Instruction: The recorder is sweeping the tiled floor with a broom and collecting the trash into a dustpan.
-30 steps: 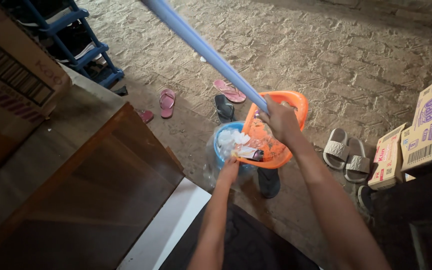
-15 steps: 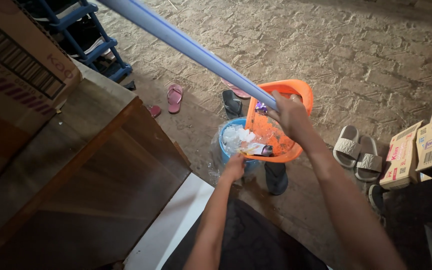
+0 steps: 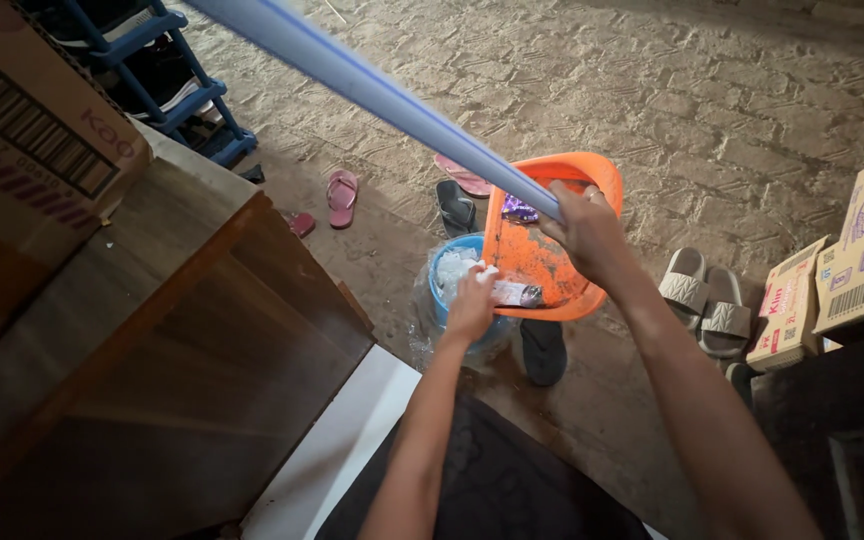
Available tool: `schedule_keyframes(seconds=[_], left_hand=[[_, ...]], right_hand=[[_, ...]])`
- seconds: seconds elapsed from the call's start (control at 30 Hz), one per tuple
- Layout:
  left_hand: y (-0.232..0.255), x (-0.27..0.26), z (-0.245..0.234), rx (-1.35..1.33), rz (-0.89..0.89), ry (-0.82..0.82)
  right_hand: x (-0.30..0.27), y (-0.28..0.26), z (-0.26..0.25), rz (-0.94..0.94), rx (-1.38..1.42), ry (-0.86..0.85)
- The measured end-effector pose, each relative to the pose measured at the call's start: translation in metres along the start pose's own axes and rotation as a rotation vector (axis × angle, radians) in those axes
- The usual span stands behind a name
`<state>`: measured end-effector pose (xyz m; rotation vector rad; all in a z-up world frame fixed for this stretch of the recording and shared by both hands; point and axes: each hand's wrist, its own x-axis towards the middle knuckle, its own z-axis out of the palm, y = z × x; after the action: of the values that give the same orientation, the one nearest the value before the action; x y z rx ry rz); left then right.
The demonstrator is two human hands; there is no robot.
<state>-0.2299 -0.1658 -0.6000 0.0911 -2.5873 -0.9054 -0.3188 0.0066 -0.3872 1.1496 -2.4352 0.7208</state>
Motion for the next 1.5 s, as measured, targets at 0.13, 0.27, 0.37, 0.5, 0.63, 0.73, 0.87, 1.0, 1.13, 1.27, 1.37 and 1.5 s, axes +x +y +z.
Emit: schedule_keyframes(seconds=[0.13,0.27,0.37,0.5,0.63,0.73,0.87,1.0,1.13,1.27,1.37,1.5], left_hand=[[-0.002,0.017,0.027,0.145,0.170,-0.070],[-0.023,0.024,0.072,0.472,0.296,-0.031],[-0.020,0.021,0.076,0.594,0.246,-0.071],[-0.021,0.017,0.070,0.709,0.085,-0.188],[-0.027,0.012,0.074,0.698,0.022,-0.223],[-0.025,0.012,0.072,0.672,-0.037,-0.269],[-0.018,0.018,0.063,0.705,-0.144,-0.335],[-0.014,0.018,0.051,0.785,-0.239,-0.419],[-0.022,0.011,0.064,0.773,-0.271,-0.450],[-0.025,0.006,0.075,0.733,-0.339,-0.455],[-0.029,0.001,0.082,0.654,-0.390,-0.411],[-0.033,0.000,0.096,0.466,-0.449,-0.327]], right_hand=[[0.001,-0.004,-0.005,-0.078,-0.015,0.002],[0.002,-0.003,-0.008,-0.102,0.002,0.026],[0.001,-0.001,-0.013,-0.140,-0.009,0.046],[0.004,-0.002,-0.025,-0.165,-0.051,0.019],[0.008,-0.001,-0.033,-0.183,-0.088,0.033],[0.014,0.007,-0.036,-0.183,-0.096,0.009],[0.029,0.007,-0.054,0.012,-0.106,-0.129],[0.036,0.006,-0.081,0.060,-0.198,-0.148],[0.041,0.001,-0.100,-0.010,-0.195,-0.082],[0.046,-0.003,-0.115,0.040,-0.190,-0.064],[0.047,-0.009,-0.122,0.042,-0.207,-0.034],[0.053,-0.011,-0.128,0.063,-0.164,0.000]])
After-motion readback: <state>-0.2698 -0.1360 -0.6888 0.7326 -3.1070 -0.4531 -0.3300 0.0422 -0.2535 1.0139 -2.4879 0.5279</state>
